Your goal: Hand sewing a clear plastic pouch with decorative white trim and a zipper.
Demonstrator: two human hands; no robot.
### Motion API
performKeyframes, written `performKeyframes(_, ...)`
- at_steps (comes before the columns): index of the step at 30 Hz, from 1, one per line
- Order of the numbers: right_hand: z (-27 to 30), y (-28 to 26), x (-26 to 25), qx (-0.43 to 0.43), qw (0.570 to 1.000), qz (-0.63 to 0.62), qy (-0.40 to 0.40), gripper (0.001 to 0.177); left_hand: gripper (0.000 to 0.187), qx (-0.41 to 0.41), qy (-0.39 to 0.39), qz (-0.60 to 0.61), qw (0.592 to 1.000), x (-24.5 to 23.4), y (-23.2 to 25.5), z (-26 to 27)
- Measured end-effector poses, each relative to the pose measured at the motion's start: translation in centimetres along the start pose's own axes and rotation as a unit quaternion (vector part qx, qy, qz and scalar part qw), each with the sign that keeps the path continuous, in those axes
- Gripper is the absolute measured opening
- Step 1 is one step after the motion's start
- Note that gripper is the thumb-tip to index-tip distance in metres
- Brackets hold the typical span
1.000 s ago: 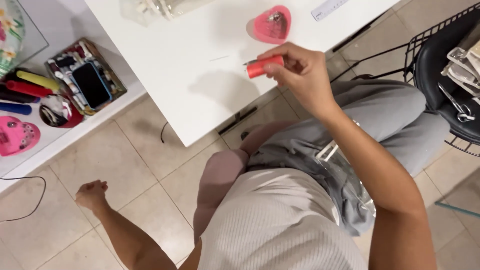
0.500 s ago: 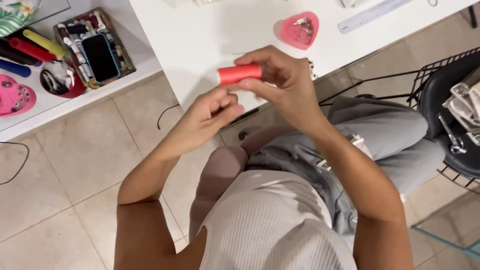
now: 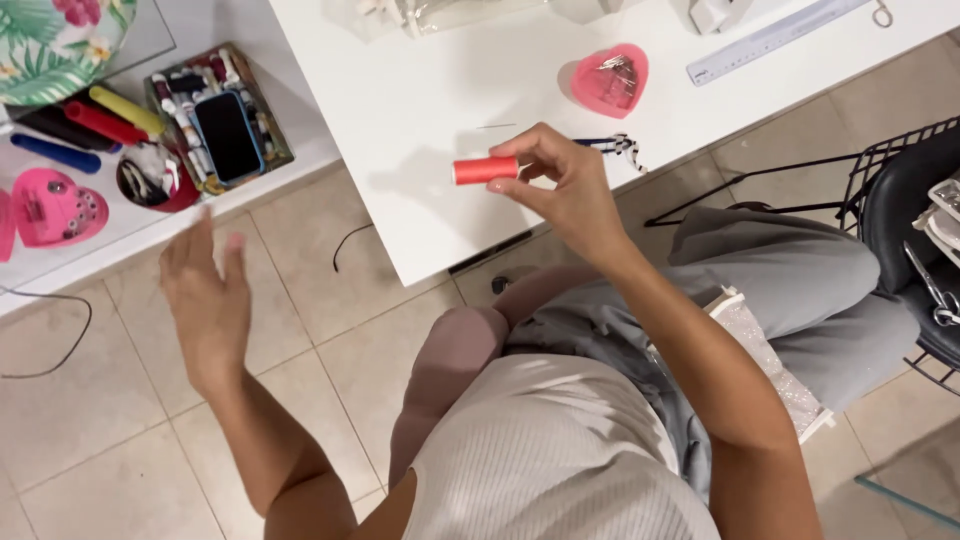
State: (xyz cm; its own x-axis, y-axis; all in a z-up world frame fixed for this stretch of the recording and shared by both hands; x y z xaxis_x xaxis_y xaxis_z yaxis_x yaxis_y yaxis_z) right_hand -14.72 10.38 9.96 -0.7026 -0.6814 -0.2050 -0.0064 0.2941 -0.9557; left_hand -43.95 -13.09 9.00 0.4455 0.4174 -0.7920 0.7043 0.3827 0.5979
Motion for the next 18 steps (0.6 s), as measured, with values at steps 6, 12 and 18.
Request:
performKeyframes(6,-0.7,0.6,2.1,-0.03,0.998,0.05,-0.021,0.033,0.074,0.189,-0.06,0.306,0.931,7.5,7.9,-3.4)
performKeyframes(12,-1.1,5.0,2.7,-0.042,0.987,0.136,0.073,0.033,0.06,0.146,-0.226,0.208,0.94,15.3,11.1,-4.7)
performKeyframes(18,0.5,8.0,2.0,-0.015,0.947,0.309,0.084,0.038,0.038,0.157,-0.086,0.072,0.981,14.9,9.4,-3.4)
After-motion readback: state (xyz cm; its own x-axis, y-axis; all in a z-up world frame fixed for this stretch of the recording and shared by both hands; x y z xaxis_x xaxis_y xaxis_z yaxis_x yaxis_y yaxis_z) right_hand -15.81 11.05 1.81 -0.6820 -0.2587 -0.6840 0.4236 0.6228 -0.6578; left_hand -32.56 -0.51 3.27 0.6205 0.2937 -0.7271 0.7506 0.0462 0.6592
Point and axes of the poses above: each hand's wrist, its own z-axis away from the middle knuckle, its own x-axis out of the palm, y = z × x, the point moved 2 cm from there along -z, towards the middle knuckle, and after that the axes turned 6 degrees about -y, right-handed, at the moved point
